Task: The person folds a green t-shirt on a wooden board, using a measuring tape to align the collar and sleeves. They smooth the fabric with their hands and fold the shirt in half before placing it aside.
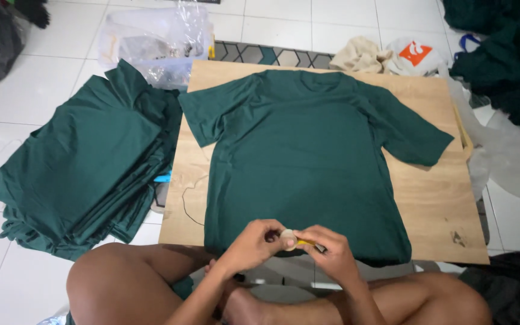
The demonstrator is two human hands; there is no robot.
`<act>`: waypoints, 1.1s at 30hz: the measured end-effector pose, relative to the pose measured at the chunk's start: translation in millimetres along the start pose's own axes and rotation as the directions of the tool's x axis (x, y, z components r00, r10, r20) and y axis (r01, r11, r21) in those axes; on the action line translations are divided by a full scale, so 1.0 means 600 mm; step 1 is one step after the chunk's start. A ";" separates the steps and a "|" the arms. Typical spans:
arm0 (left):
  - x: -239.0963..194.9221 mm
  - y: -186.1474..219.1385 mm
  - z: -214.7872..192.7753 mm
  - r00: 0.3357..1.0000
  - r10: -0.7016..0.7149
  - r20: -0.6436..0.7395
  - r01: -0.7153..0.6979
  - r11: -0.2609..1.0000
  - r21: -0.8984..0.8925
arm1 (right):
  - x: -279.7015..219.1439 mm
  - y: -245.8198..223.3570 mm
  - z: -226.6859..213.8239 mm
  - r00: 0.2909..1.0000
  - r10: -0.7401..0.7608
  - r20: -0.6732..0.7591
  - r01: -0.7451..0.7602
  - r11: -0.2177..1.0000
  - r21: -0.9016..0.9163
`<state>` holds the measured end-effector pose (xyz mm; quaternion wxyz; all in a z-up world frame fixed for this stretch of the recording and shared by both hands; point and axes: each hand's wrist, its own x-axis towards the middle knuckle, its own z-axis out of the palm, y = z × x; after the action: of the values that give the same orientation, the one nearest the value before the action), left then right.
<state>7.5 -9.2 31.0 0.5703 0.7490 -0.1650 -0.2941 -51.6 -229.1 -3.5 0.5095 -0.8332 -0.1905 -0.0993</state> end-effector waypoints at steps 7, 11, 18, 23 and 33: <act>0.014 -0.031 0.023 0.993 0.117 0.027 -0.105 0.952 -0.287 | 0.009 -0.021 0.005 0.997 -0.065 -0.039 0.063 0.997 -0.050; 0.009 -0.011 0.021 0.996 0.069 0.054 -0.045 0.931 -0.363 | 0.009 -0.026 0.012 0.980 -0.080 -0.184 0.057 0.990 -0.126; -0.007 0.028 -0.015 0.970 0.065 0.233 -0.044 0.994 -0.097 | 0.005 -0.013 -0.010 0.993 -0.089 0.072 0.085 0.995 0.056; -0.015 0.056 -0.030 0.914 -0.038 0.403 0.076 0.994 -0.077 | 0.003 -0.021 -0.010 0.994 -0.026 0.104 0.004 0.979 0.205; -0.012 0.011 -0.012 0.942 -0.007 0.335 0.039 0.995 -0.089 | 0.000 -0.009 -0.007 0.945 0.057 0.323 -0.143 0.958 0.248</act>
<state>7.2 -1.7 40.6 0.5654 0.6622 -0.2365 -0.4311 -54.0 -230.5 2.8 0.5855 -0.7702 -0.2376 0.0870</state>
